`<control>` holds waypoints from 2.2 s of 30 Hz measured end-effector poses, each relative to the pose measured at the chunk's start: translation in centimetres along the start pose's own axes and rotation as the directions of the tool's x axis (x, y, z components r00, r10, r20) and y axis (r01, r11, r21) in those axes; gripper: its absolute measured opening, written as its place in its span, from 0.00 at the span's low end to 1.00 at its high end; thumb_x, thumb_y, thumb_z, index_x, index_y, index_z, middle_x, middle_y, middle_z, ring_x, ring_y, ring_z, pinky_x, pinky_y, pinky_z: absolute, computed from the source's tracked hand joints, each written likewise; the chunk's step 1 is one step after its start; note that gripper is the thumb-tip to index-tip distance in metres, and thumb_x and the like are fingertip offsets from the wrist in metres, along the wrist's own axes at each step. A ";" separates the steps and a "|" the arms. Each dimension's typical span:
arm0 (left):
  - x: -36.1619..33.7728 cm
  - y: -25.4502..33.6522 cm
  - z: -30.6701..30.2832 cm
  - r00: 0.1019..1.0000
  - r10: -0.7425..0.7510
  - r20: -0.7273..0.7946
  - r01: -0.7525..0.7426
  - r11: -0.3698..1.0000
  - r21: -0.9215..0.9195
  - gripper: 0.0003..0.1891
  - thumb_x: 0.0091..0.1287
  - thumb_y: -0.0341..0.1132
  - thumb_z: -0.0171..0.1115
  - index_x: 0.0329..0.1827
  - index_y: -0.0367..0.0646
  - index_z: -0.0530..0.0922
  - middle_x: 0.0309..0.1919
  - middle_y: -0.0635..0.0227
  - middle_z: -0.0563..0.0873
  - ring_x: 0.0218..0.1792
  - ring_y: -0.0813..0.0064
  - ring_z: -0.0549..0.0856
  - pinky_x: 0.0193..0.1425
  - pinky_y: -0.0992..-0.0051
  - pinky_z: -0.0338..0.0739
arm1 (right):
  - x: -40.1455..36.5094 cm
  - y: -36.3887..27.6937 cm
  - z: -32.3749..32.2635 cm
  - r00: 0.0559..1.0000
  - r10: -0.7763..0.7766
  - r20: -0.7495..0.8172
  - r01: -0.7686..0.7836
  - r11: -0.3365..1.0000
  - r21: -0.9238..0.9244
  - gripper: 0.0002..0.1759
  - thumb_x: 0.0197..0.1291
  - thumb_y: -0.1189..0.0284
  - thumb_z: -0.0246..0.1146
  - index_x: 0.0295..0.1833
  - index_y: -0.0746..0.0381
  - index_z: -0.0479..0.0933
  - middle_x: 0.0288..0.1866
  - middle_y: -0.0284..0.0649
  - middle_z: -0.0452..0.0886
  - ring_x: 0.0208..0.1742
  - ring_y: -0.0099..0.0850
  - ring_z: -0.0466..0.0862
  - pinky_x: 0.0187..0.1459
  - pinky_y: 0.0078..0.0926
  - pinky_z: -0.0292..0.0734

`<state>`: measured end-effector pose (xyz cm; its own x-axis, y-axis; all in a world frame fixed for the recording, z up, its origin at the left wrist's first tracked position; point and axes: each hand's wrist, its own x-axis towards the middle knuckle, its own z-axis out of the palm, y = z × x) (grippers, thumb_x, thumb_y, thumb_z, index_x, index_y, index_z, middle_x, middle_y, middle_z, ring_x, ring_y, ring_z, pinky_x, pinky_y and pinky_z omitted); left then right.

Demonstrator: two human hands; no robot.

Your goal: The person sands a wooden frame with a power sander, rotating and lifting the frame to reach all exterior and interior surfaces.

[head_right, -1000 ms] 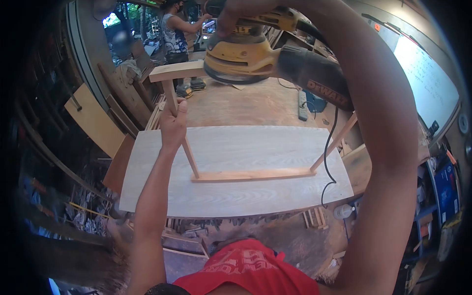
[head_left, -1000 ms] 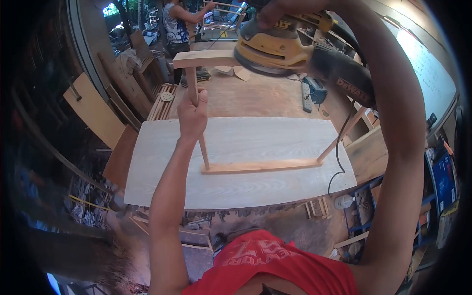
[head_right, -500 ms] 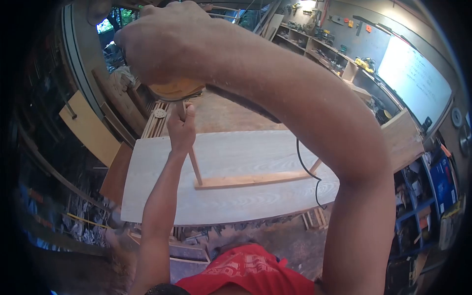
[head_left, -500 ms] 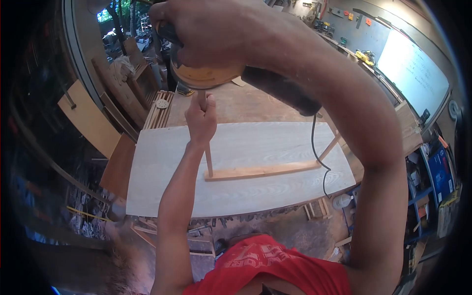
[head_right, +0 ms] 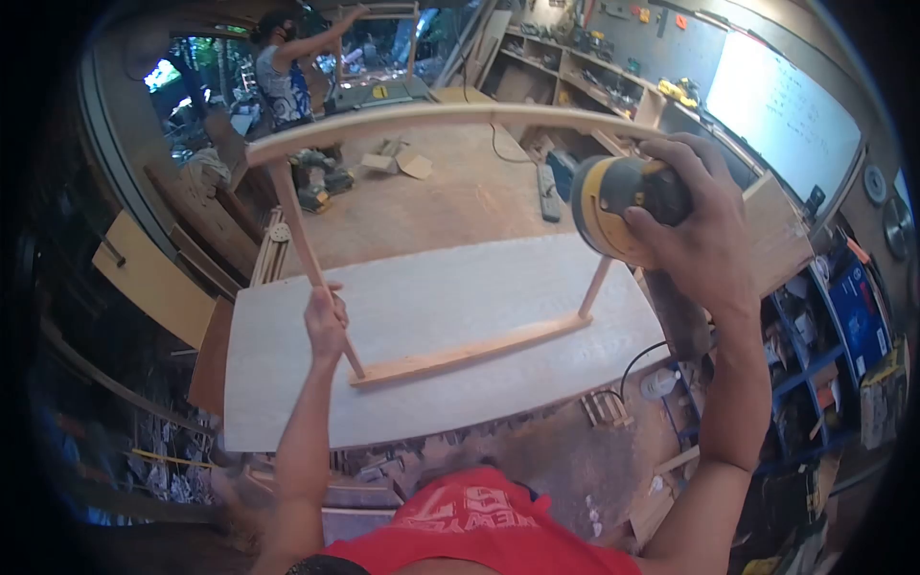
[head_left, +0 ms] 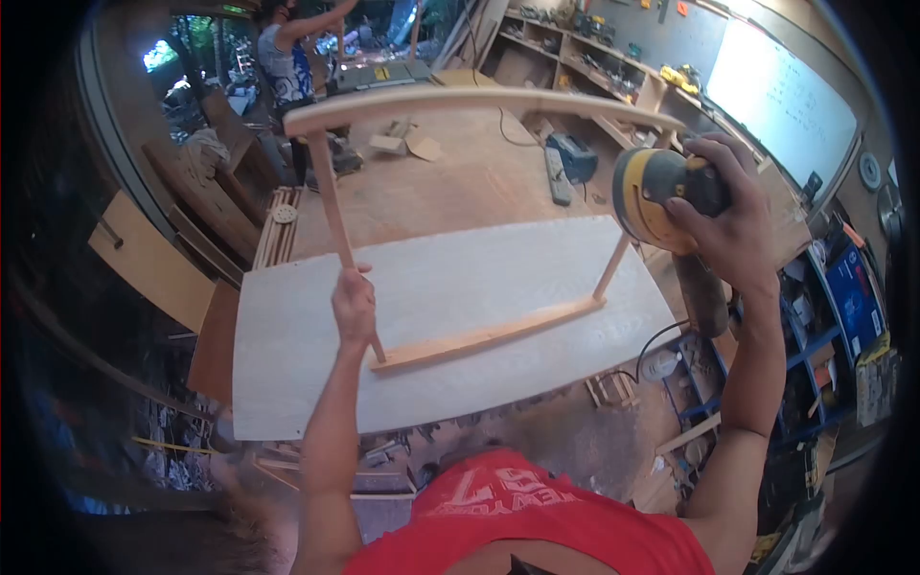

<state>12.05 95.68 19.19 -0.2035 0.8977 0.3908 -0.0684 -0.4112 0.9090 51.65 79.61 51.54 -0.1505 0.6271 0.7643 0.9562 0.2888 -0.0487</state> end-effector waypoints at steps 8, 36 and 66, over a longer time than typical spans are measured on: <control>0.6 0.5 -1.3 0.819 -0.551 -0.161 0.568 0.819 0.087 0.31 0.84 0.63 0.49 0.54 0.38 0.77 0.22 0.78 0.70 0.17 0.87 0.67 0.18 0.82 0.63 | -11.5 9.3 -1.0 0.912 0.293 0.287 -0.318 0.947 0.041 0.33 0.46 0.77 0.78 0.63 0.60 0.81 0.67 0.45 0.80 0.63 0.43 0.85 0.66 0.37 0.79; -6.4 -16.0 -4.6 0.988 -0.147 -0.041 0.073 0.225 0.972 0.33 0.68 0.46 0.66 0.74 0.39 0.76 0.72 0.48 0.76 0.74 0.44 0.70 0.80 0.48 0.61 | -16.7 12.1 24.3 0.679 0.234 0.696 -0.255 0.964 -0.075 0.34 0.50 0.63 0.75 0.67 0.47 0.81 0.63 0.44 0.82 0.62 0.48 0.84 0.62 0.44 0.83; -4.8 -13.7 -5.7 0.974 -0.217 0.060 0.035 0.410 0.912 0.36 0.65 0.50 0.66 0.71 0.34 0.74 0.73 0.52 0.71 0.74 0.48 0.64 0.81 0.49 0.51 | -13.9 -22.5 28.7 0.515 -0.369 0.774 0.151 0.927 0.342 0.23 0.59 0.64 0.71 0.61 0.49 0.81 0.54 0.51 0.80 0.51 0.54 0.86 0.45 0.50 0.88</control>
<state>8.38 96.08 4.02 -0.1248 0.9733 0.1925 0.8553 0.0072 0.5181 24.99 85.20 23.56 -0.6249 0.7759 -0.0862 0.7781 0.6100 -0.1497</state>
